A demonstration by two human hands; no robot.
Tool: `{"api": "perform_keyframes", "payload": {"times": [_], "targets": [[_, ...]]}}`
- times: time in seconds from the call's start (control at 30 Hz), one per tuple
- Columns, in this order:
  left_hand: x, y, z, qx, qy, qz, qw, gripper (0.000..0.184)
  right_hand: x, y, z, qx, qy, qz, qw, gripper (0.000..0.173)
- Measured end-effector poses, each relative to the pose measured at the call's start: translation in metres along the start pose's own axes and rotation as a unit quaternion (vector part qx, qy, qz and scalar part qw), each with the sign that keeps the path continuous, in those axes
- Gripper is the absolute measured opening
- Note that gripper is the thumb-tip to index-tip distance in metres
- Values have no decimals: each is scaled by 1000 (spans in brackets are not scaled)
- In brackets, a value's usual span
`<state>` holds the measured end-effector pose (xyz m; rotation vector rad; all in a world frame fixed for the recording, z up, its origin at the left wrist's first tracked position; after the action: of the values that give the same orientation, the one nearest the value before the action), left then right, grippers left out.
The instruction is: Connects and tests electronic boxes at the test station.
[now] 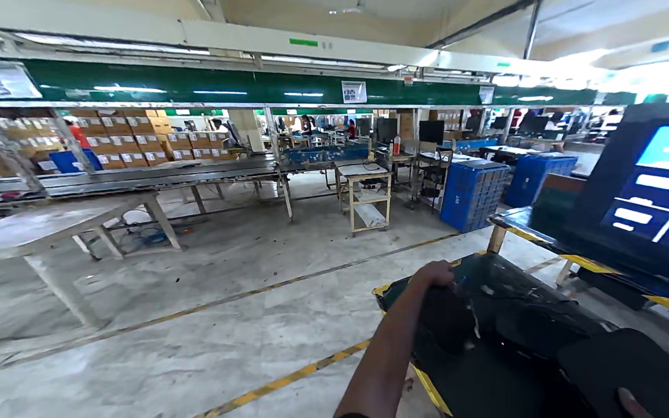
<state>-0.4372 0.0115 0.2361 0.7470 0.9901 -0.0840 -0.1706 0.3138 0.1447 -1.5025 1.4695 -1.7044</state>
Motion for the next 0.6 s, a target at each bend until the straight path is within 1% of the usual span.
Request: {"api": "perform_keyframes", "payload": {"times": [0.07, 0.1, 0.13, 0.17, 0.2, 0.23, 0.27, 0.3, 0.33, 0.37, 0.4, 0.47, 0.5, 0.53, 0.57, 0.6], "targets": [[13, -20, -7, -49, 35, -44, 997, 40, -4, 8, 0, 2, 8, 25, 1000, 49], [26, -27, -5, -93, 48, -51, 993, 52, -5, 10, 2, 5, 12, 41, 999, 54], [39, -34, -2, -136, 59, -40, 988, 70, -4, 10, 3, 7, 19, 54, 998, 58], [51, -40, 1, -163, 69, -21, 984, 84, -3, 10, 3, 5, 24, 66, 997, 63], [61, -48, 3, -174, 78, -2, 982, 92, -2, 9, 3, -6, 28, 80, 996, 67], [66, -54, 7, -167, 87, 10, 982, 94, 1, 10, 3, -23, 27, 101, 994, 71], [67, -59, 12, -149, 101, 20, 983, 91, 6, 8, 6, -40, 14, 135, 990, 76], [66, -60, 18, -127, 126, 30, 983, 83, 13, 4, 7, -58, -7, 190, 980, 81], [62, -58, 24, -99, 162, 52, 980, 75, 24, -4, 7, -76, -30, 268, 960, 83], [59, -56, 31, -58, 201, 86, 974, 69, 39, -12, 6, -89, -52, 366, 925, 82], [58, -55, 38, -2, 240, 148, 959, 65, 60, -21, 7, -91, -81, 458, 880, 78], [54, -48, 51, 75, 307, 282, 906, 62, 113, -27, 5, -106, -150, 590, 786, 55], [52, -44, 57, 99, 355, 301, 879, 59, 140, -20, 2, -126, -181, 635, 741, 48], [50, -42, 63, 116, 411, 282, 859, 56, 164, -8, -1, -149, -204, 668, 700, 48], [49, -40, 69, 120, 462, 234, 847, 52, 186, 9, -7, -178, -218, 689, 668, 51], [49, -38, 75, 115, 490, 176, 846, 49, 203, 29, -15, -196, -230, 701, 647, 52]]}}
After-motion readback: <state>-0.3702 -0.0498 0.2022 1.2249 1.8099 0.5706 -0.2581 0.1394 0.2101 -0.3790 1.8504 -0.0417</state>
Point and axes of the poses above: each hand's wrist, its own z-axis away from the middle knuckle, its own x-axis out of the palm, y = z × x, the point moved 1 cm from there along -z, towards the middle knuckle, and after that the axes turned 11 degrees about -y, right-handed, at the moved point
